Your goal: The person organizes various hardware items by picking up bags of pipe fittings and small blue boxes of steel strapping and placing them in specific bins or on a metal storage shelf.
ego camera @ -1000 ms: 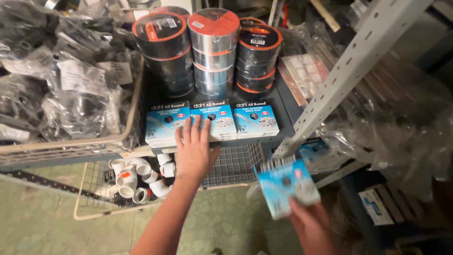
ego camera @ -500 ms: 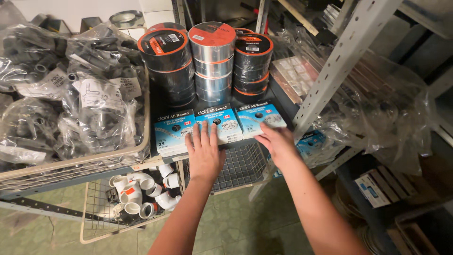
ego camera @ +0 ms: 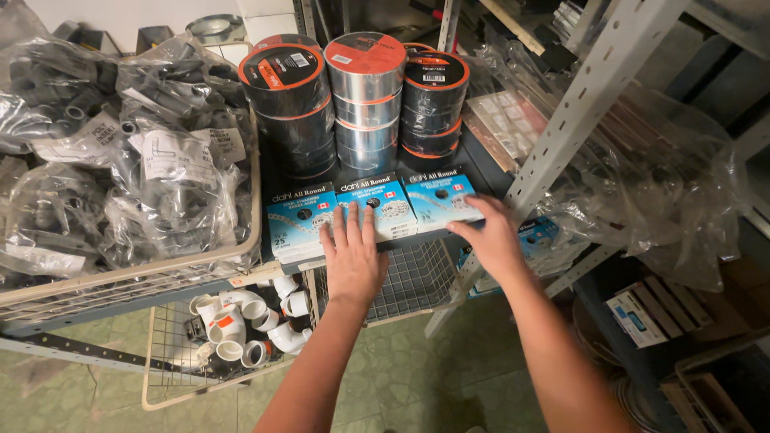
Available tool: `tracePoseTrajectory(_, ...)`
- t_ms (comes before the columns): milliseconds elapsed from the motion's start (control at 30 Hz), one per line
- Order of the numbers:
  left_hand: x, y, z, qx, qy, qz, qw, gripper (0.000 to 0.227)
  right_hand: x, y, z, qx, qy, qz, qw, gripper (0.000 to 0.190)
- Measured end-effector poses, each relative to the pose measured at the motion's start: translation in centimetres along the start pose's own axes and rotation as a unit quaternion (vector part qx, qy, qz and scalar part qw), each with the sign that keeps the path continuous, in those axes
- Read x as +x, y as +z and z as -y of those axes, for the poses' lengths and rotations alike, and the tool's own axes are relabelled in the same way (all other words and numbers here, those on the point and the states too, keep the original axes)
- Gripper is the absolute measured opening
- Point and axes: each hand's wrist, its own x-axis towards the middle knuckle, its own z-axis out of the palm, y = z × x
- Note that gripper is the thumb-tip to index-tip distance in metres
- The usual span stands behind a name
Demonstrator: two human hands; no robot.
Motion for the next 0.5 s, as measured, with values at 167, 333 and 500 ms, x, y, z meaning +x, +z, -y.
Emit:
tracePoseTrajectory(167,-0.1,0.0,0.0,-0.001,0.002,-0.011,1.000,0.102,1.4,1.0,-1.7,0.002,-0.083,0.000,0.997,0.071)
tracePoseTrajectory(333,-0.1,-0.1,-0.1,0.005,-0.001,-0.007,1.000,0.102,-8.4,0.7,-3.2,0.076,-0.105,-0.106,0.986,0.041)
tracePoseTrajectory(500,0.1,2.4,0.4,0.026,0.013,-0.084,0.996,0.119,-16.3,5.1,-23.9,0.040,-0.035,-0.095,0.994,0.028)
